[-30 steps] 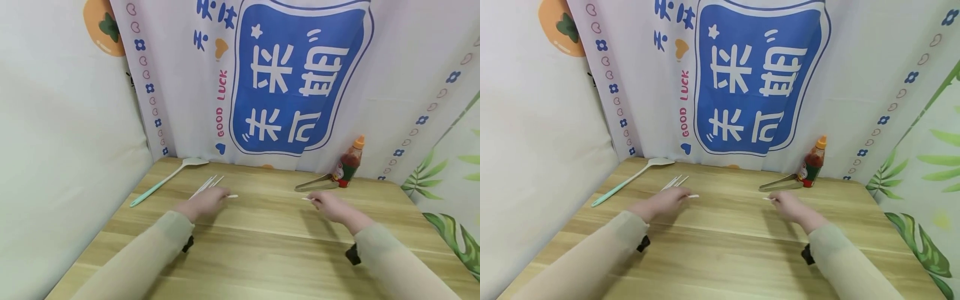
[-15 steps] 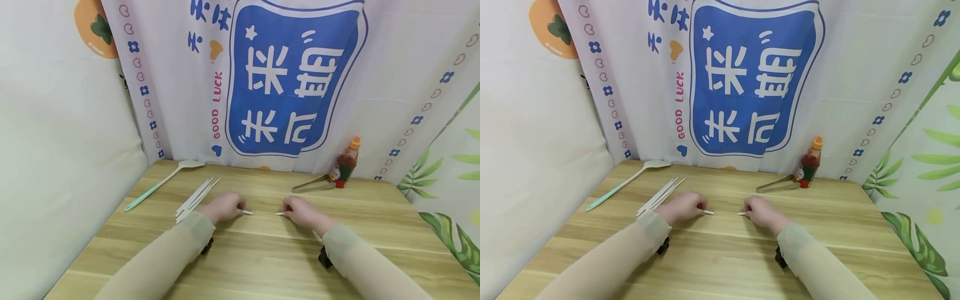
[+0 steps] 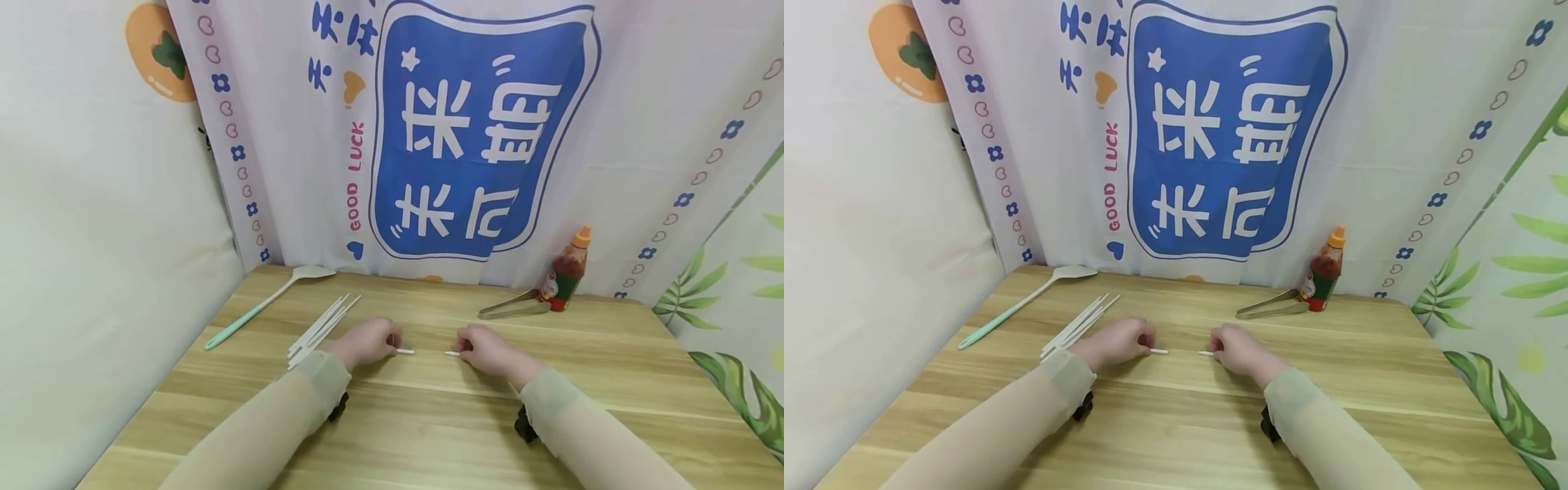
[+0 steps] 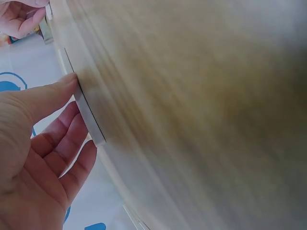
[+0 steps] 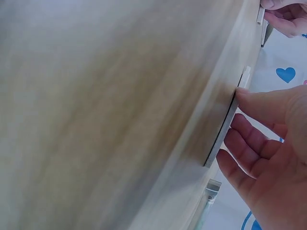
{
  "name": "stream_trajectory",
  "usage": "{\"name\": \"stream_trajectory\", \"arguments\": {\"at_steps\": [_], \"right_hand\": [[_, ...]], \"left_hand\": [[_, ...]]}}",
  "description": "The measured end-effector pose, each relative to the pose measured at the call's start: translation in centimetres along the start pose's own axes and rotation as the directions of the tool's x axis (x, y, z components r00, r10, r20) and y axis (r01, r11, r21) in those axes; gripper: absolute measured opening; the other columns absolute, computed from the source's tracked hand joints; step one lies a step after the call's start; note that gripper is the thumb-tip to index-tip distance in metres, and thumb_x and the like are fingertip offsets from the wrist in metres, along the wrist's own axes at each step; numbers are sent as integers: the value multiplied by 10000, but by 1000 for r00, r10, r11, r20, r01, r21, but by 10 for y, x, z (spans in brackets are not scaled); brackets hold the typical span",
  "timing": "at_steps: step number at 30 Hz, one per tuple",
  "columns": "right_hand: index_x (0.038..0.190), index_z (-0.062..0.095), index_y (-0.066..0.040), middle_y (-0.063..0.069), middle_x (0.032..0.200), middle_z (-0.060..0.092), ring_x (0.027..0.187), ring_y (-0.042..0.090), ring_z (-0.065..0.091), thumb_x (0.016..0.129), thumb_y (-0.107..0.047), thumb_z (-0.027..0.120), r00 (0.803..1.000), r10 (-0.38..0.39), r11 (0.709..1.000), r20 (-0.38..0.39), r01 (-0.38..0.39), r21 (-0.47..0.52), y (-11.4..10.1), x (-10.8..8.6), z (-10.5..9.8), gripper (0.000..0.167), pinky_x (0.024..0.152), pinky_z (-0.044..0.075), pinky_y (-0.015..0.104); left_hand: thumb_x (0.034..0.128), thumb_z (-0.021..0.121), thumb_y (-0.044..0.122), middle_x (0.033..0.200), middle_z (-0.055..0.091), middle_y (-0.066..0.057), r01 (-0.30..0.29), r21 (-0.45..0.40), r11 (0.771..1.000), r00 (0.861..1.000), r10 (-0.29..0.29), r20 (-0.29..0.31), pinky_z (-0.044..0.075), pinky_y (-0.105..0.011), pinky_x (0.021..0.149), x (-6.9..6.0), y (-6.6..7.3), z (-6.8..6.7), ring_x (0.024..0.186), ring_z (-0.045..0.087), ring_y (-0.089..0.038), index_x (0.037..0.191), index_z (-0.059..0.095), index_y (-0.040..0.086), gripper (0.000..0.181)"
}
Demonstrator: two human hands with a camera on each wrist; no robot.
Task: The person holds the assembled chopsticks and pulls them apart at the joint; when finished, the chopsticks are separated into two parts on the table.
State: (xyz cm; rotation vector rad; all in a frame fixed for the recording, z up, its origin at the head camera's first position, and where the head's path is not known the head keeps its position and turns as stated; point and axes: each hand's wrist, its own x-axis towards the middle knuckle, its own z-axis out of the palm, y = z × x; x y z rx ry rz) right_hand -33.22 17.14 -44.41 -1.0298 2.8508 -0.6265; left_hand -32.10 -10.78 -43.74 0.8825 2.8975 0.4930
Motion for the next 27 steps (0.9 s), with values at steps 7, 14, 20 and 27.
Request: {"name": "stream_trajectory", "arguments": {"at_steps": [7, 14, 20, 27], "right_hand": [[766, 553, -109, -30, 720, 476, 677, 135, 436, 821, 19, 730, 1000, -12, 1000, 18, 13, -1, -6, 1, -3, 225, 626, 385, 310], [768, 565, -113, -31, 722, 495, 687, 143, 453, 821, 27, 727, 997, 40, 999, 58, -39, -25, -13, 6, -7, 221, 646, 400, 324], [791, 581, -104, -23, 733, 517, 701, 165, 466, 828, 36, 726, 990, 95, 995, 102, -92, -33, -20, 10, -10, 205, 672, 411, 352], [802, 582, -92, -14, 738, 515, 704, 172, 461, 818, 62, 711, 988, 103, 995, 115, -101, -25, -22, 10, -9, 201, 671, 402, 348]], "left_hand": [[851, 728, 59, 752, 582, 102, 33, -35, 999, 999, -33, 2, 477, -319, 740, -5, -1, 0, 743, 552, -109, 811, 666, 176, 139], [837, 700, 19, 775, 597, 76, 89, -91, 992, 996, -90, -6, 478, -342, 748, -15, -6, -4, 755, 555, -128, 845, 676, 145, 129], [839, 684, 28, 792, 589, 54, 121, -128, 984, 991, -128, -41, 481, -359, 736, -34, -17, -18, 762, 550, -141, 919, 685, 89, 101], [802, 629, 23, 694, 546, 17, 316, 25, 948, 944, -312, -109, 439, -351, 569, -76, -50, -40, 634, 513, -172, 748, 580, 126, 126]]}}
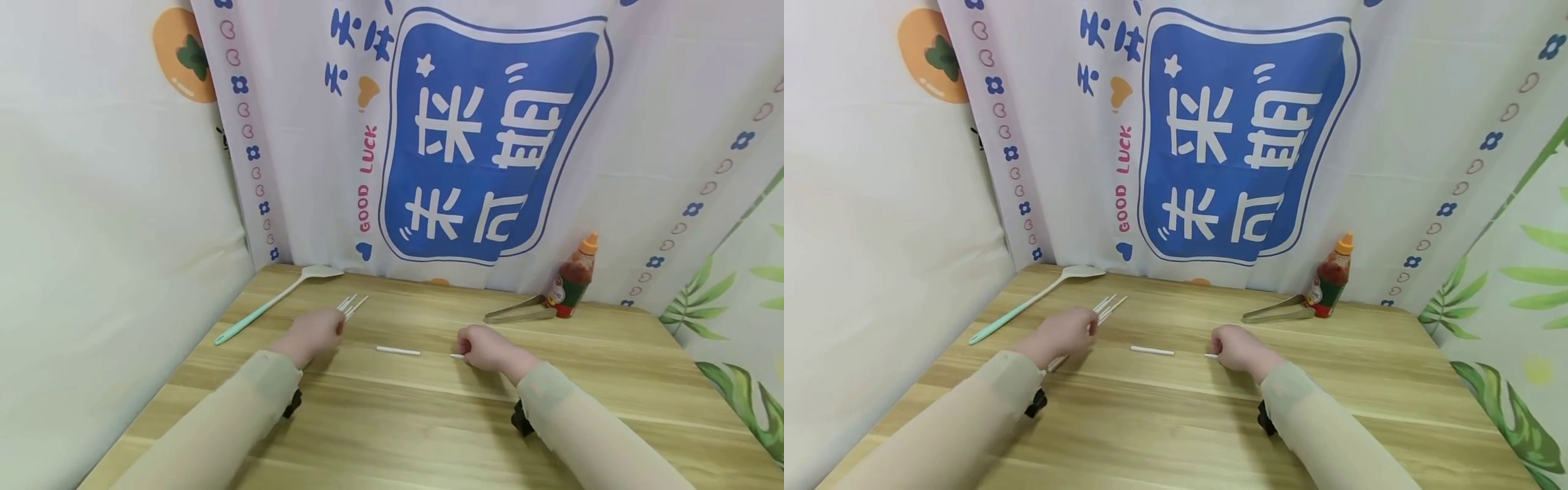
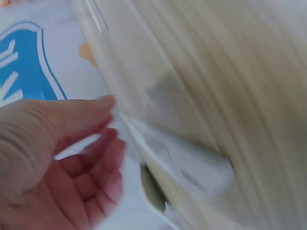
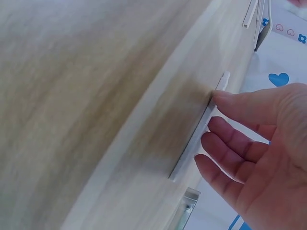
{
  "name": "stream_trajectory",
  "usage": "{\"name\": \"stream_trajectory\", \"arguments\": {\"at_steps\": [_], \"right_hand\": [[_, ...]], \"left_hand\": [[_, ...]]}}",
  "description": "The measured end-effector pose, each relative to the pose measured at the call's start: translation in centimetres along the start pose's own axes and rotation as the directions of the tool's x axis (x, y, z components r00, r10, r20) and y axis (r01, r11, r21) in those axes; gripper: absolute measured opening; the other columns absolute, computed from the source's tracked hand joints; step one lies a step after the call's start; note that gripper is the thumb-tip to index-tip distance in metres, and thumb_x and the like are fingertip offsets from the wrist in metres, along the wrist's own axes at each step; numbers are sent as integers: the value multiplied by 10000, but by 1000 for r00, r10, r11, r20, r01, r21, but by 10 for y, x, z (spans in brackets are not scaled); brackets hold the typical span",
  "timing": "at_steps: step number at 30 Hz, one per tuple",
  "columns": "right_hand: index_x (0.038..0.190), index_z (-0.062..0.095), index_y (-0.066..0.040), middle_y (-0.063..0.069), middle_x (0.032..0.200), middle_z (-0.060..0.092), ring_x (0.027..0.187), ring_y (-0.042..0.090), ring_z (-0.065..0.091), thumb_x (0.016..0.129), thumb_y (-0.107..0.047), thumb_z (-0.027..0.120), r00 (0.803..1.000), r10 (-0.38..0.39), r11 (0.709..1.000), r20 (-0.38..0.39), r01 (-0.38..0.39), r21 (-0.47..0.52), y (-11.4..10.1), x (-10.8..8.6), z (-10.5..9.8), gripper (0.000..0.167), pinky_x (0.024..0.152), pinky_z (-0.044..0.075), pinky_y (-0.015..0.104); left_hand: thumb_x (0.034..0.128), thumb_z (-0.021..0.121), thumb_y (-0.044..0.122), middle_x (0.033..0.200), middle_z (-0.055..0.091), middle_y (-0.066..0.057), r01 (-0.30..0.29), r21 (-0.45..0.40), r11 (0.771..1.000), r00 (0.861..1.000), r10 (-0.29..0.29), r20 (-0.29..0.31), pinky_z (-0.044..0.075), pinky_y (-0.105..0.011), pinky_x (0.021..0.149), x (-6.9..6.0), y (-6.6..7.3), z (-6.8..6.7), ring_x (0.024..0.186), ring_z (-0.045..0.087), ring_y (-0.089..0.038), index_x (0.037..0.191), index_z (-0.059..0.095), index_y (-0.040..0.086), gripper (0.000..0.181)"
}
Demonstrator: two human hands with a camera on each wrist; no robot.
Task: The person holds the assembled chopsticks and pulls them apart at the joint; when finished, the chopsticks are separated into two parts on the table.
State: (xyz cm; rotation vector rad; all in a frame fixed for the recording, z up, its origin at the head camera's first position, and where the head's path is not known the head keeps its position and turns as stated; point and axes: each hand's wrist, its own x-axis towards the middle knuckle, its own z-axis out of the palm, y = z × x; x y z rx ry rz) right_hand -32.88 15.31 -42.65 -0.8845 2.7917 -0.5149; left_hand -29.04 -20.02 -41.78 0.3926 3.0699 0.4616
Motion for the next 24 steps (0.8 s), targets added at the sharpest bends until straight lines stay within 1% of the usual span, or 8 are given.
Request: {"name": "stream_trajectory", "arguments": {"at_steps": [2, 5, 7, 10, 13, 17, 21, 24], "right_hand": [[808, 587, -90, -14, 743, 521, 706, 173, 464, 823, 63, 703, 1000, 3, 1000, 0, -3, 7, 0, -1, -1, 192, 669, 404, 349], [810, 593, -85, -17, 742, 527, 703, 171, 466, 831, 60, 693, 1000, 5, 1000, -2, -5, 14, 1, -3, -1, 178, 666, 404, 350], [802, 591, -86, -19, 736, 525, 696, 166, 465, 829, 60, 693, 1000, -3, 1000, -7, 3, 17, 1, -3, -1, 181, 659, 403, 345], [793, 588, -91, -21, 727, 521, 688, 160, 462, 834, 56, 691, 1000, -12, 1000, -9, 12, 18, 2, -2, 0, 184, 652, 399, 338], [786, 584, -96, -21, 723, 519, 685, 159, 461, 840, 54, 690, 1000, -13, 1000, -10, 13, 23, 3, -2, 1, 191, 650, 397, 337], [781, 582, -96, -18, 720, 519, 684, 163, 463, 840, 59, 686, 1000, -9, 1000, -19, 10, 25, 4, -1, 2, 196, 648, 398, 340], [778, 581, -96, -19, 716, 515, 684, 162, 464, 834, 55, 688, 999, -13, 1000, -30, 13, 10, 6, 0, 3, 193, 648, 397, 340], [774, 580, -98, -22, 713, 513, 683, 161, 464, 828, 52, 694, 999, -19, 1000, -35, 19, 4, 6, 0, 3, 196, 648, 398, 342]], "left_hand": [[761, 638, 21, 663, 536, 0, 44, 36, 998, 999, -45, 24, 417, -352, 534, -6, -11, -3, 600, 502, -188, 714, 550, 119, 140], [749, 663, 36, 658, 533, -3, 69, 50, 996, 996, -72, 50, 408, -344, 528, -13, -22, -2, 590, 498, -186, 717, 551, 106, 136], [765, 672, 41, 670, 532, 1, 80, 41, 996, 995, -83, 51, 412, -343, 541, -16, -26, -1, 600, 501, -181, 742, 553, 106, 138], [790, 678, 36, 686, 535, -1, 93, 27, 995, 995, -94, 37, 428, -354, 565, -20, -29, 1, 615, 509, -184, 769, 550, 109, 149], [800, 676, 39, 700, 541, -3, 103, 30, 994, 994, -104, 28, 449, -366, 585, -21, -28, 3, 628, 520, -186, 791, 554, 104, 138], [799, 637, 5, 696, 546, -20, 114, 45, 992, 993, -115, 27, 464, -375, 581, -21, -24, 4, 619, 528, -199, 793, 558, 78, 108], [802, 604, -8, 684, 536, -32, 125, 65, 990, 991, -127, 33, 452, -369, 566, -19, -19, 5, 606, 515, -206, 780, 550, 67, 94], [800, 594, -3, 680, 528, -36, 134, 56, 989, 990, -136, 36, 436, -362, 556, -20, -15, 4, 599, 502, -206, 773, 549, 63, 84]]}}
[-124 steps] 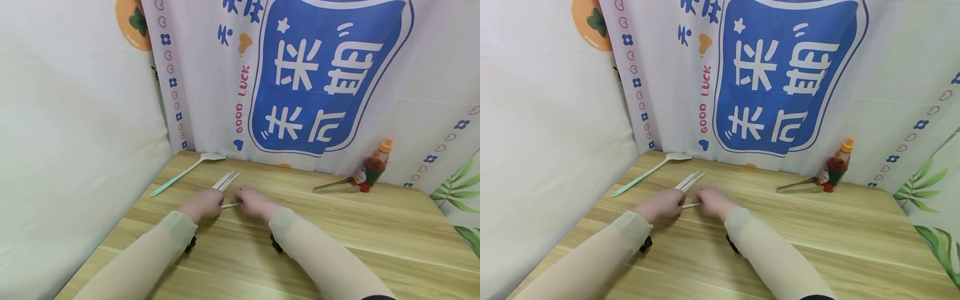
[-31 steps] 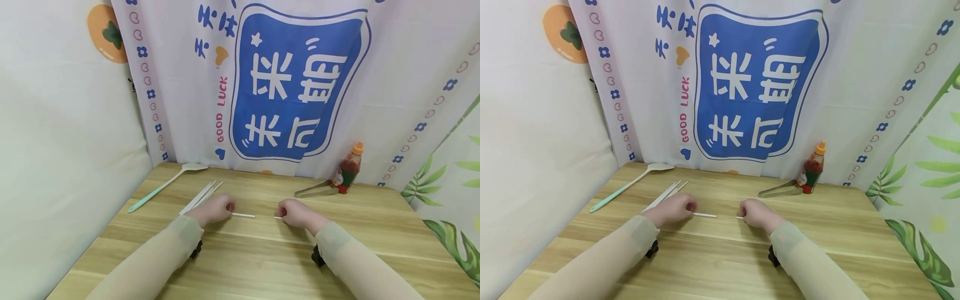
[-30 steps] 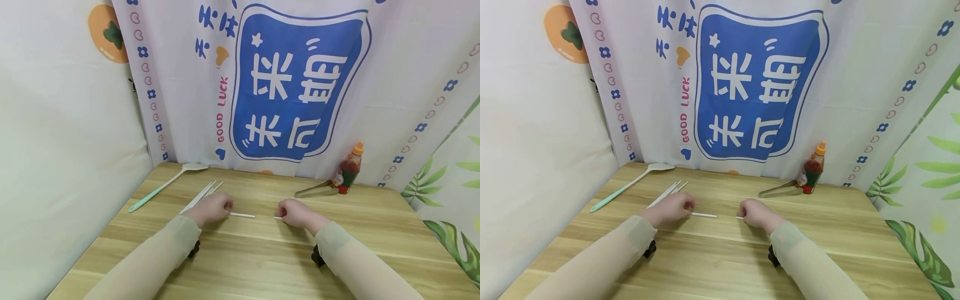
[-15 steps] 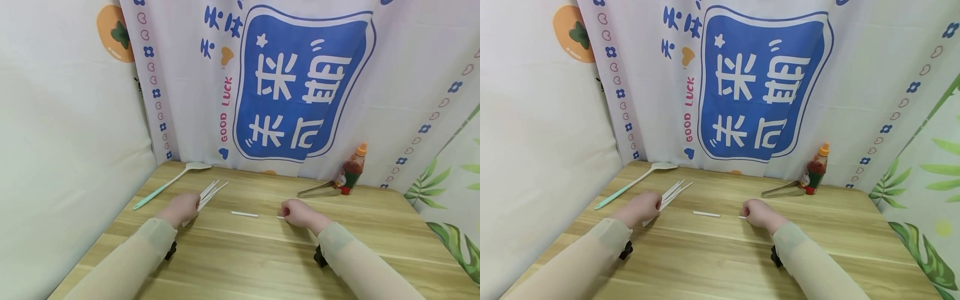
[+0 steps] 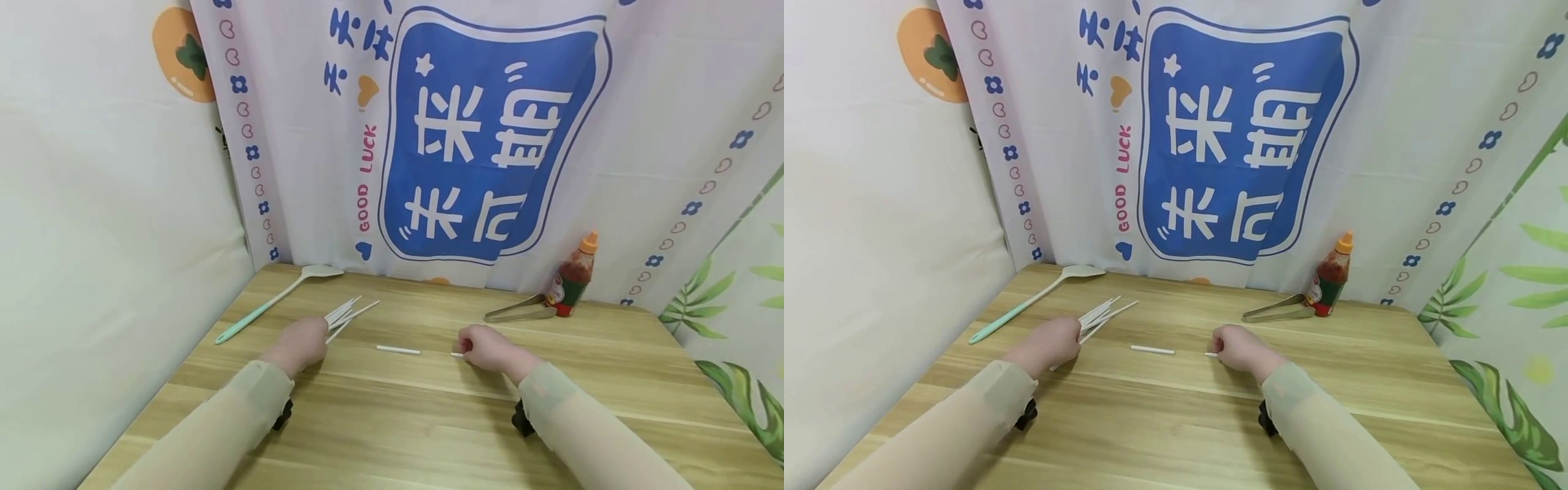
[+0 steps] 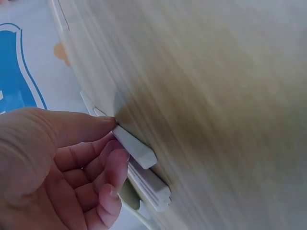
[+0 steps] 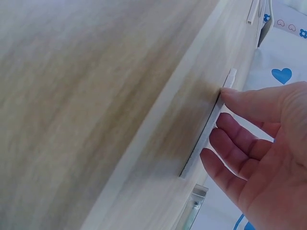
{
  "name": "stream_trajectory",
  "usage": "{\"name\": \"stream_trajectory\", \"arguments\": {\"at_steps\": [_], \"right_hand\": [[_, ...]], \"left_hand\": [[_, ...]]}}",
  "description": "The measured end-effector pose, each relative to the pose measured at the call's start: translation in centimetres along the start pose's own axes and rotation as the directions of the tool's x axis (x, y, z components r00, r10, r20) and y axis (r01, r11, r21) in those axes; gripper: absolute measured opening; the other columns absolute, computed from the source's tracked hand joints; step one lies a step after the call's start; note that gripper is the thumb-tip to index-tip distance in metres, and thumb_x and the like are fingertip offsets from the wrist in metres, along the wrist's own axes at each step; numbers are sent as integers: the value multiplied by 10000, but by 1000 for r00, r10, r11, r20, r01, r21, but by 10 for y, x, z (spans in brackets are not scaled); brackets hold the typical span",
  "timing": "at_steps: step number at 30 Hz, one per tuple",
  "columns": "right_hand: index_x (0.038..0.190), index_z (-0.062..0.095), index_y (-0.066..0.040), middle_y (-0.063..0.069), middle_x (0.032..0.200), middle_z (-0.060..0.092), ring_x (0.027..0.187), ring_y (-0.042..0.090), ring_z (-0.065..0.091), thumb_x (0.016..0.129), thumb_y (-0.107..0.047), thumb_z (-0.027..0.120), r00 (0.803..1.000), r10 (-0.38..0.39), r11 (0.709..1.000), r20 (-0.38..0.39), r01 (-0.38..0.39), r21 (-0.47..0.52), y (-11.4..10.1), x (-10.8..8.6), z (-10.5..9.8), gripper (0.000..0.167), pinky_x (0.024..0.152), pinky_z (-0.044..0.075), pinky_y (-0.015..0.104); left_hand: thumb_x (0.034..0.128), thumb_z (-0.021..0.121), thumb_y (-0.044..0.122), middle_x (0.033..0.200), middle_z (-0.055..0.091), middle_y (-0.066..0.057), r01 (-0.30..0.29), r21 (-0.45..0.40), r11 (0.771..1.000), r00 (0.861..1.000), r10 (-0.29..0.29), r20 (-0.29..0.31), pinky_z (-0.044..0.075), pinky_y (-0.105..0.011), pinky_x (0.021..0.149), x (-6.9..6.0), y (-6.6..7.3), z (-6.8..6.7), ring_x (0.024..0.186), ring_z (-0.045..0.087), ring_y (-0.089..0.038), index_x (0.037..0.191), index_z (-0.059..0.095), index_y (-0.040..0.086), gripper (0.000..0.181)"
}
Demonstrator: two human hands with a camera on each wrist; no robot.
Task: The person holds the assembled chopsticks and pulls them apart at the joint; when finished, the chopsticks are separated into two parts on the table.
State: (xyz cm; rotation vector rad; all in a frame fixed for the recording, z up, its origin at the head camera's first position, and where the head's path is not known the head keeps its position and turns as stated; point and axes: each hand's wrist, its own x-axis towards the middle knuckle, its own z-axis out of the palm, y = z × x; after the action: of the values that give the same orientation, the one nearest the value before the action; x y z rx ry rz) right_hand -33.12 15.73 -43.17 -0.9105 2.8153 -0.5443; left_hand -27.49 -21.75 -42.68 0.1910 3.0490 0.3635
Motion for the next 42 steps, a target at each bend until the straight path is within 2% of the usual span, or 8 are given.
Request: {"name": "stream_trajectory", "arguments": {"at_steps": [9, 12, 15, 20, 28, 31, 35, 42], "right_hand": [[767, 572, -118, -27, 713, 513, 686, 158, 463, 831, 39, 702, 1000, 3, 1000, 0, -3, 7, 2, 0, 2, 214, 656, 394, 339], [761, 570, -121, -28, 713, 515, 688, 159, 465, 829, 40, 705, 1000, 15, 1000, -4, -15, 9, 3, 1, 2, 221, 663, 397, 342], [761, 568, -123, -29, 712, 516, 690, 160, 468, 826, 38, 709, 1000, 22, 1000, -8, -22, 9, 4, 1, 2, 224, 668, 402, 349], [763, 566, -130, -30, 716, 518, 692, 160, 470, 824, 31, 715, 1000, 24, 1000, -5, -24, 4, 7, 0, 2, 228, 668, 404, 349], [792, 583, -109, -20, 738, 529, 700, 163, 479, 841, 34, 685, 1000, 4, 1000, -21, -4, 18, 6, -2, -4, 182, 668, 420, 350], [953, 633, -60, 12, 866, 587, 791, 177, 545, 920, -28, 635, 987, 34, 995, -158, -19, 96, -6, -3, -9, 46, 725, 476, 364], [1255, 584, -36, 115, 1165, 607, 1071, 282, 566, 1007, -180, 572, 946, 27, 983, -323, 33, 180, -30, -5, -14, 287, 936, 459, 470], [1069, 696, -84, -30, 978, 657, 902, 136, 600, 977, -178, 636, 956, -263, 960, -128, 273, 67, -56, -14, -5, 145, 802, 508, 345]], "left_hand": [[849, 628, 110, 610, 488, -14, 50, -207, 977, 998, -40, 49, 391, -306, 485, 5, 1, 3, 508, 446, -161, 698, 518, 97, 187], [882, 595, 124, 553, 494, 1, 82, -395, 915, 993, -42, 109, 378, -265, 448, 9, 1, -2, 456, 427, -121, 661, 531, 80, 234], [914, 551, 99, 559, 572, -22, 156, -567, 809, 978, -45, 205, 395, -245, 449, 10, 3, -12, 454, 487, -97, 681, 588, 26, 247], [970, 540, 85, 735, 681, -86, 195, -686, 701, 962, 0, 273, 487, -263, 532, 8, 11, -24, 591, 642, -140, 928, 621, -68, 179], [968, 565, 12, 739, 666, -82, -143, -661, 737, 961, 262, 84, 555, -348, 645, 12, 50, -14, 668, 678, -221, 923, 599, -65, 96], [963, 563, -17, 711, 640, -71, -200, -632, 749, 951, 304, 59, 556, -357, 638, 14, 65, -8, 643, 651, -188, 873, 592, -34, 97], [961, 559, -35, 690, 620, -66, -247, -594, 766, 935, 350, 63, 524, -315, 589, 16, 81, 1, 627, 614, -169, 849, 589, -40, 117], [973, 558, -25, 701, 605, -38, -343, -578, 740, 893, 448, 44, 475, -267, 559, 14, 102, 10, 621, 566, -131, 872, 594, -34, 108]]}}
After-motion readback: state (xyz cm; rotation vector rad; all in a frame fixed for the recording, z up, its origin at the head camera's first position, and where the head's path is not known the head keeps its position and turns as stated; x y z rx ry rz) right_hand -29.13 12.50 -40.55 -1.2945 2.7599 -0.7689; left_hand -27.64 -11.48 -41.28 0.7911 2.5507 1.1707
